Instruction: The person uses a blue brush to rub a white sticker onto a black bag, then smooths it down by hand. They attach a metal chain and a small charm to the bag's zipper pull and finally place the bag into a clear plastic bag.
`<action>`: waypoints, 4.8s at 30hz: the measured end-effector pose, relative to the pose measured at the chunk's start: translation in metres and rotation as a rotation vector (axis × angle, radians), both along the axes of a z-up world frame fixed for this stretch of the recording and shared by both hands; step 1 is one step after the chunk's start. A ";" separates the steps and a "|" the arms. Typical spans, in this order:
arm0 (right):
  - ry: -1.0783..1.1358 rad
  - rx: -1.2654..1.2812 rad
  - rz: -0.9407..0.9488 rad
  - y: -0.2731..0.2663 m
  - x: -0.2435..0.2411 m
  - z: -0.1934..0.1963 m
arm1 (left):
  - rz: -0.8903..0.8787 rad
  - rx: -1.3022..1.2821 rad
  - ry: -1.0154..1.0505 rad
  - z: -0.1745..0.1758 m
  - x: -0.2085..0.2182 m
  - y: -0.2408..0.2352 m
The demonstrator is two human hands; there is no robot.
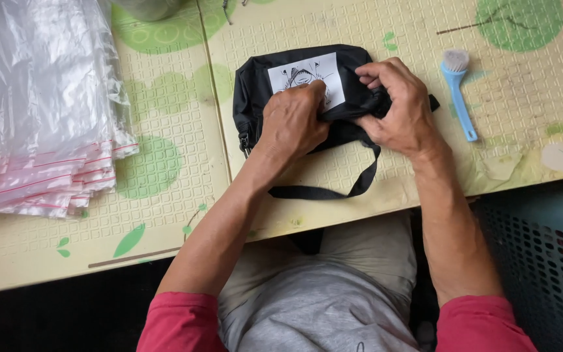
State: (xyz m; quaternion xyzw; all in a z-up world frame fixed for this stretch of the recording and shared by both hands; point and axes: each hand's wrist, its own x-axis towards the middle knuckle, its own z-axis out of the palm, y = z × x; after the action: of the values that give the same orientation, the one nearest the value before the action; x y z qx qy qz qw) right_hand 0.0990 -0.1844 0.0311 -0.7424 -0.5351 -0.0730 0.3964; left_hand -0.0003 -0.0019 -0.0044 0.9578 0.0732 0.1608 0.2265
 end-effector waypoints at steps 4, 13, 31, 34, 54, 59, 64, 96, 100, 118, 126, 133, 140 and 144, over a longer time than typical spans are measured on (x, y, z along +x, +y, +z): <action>-0.007 -0.091 0.058 -0.005 0.004 -0.006 | -0.006 -0.004 0.048 0.005 -0.001 0.002; -0.231 0.123 -0.271 0.018 -0.019 -0.003 | -0.218 -0.181 0.116 0.022 -0.009 0.016; -0.152 -0.039 -0.197 0.011 -0.012 -0.004 | -0.258 -0.060 -0.041 0.027 -0.012 0.017; -0.355 0.079 -0.300 0.014 -0.020 -0.001 | -0.366 -0.209 -0.033 0.053 -0.023 0.025; -0.086 -0.358 -0.193 0.072 -0.140 0.011 | 0.009 -1.296 0.039 0.079 -0.030 0.069; -0.206 -0.230 -0.246 0.089 -0.146 0.005 | -0.012 -1.356 0.021 0.073 -0.029 0.073; -0.208 -0.135 -0.250 0.100 -0.143 0.000 | -0.016 -1.369 0.016 0.073 -0.029 0.072; -0.445 -0.154 0.151 0.095 -0.076 0.021 | -0.074 -1.325 -0.011 0.069 -0.032 0.073; -0.317 -0.102 0.229 0.096 -0.074 0.016 | -0.107 -1.323 -0.023 0.070 -0.032 0.075; -0.673 -0.268 0.151 0.099 -0.083 0.014 | -0.042 -1.368 -0.004 0.065 -0.027 0.072; -0.779 -0.139 0.147 0.081 -0.096 0.038 | -0.008 -1.251 -0.031 0.058 -0.024 0.069; -0.817 -0.266 0.187 0.026 -0.074 0.045 | -0.008 -1.080 -0.019 0.049 -0.025 0.066; -0.938 -0.371 0.127 -0.020 -0.028 0.037 | -0.084 -0.850 -0.054 0.040 -0.022 0.069; -0.446 -0.152 -0.005 -0.036 -0.030 0.021 | -0.231 -0.439 0.029 0.049 -0.024 0.067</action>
State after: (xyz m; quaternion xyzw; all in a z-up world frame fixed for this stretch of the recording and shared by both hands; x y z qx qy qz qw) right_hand 0.0688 -0.2205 0.0523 -0.7369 -0.6117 -0.1957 0.2110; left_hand -0.0247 0.0654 0.0442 0.8898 -0.0002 0.1006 0.4451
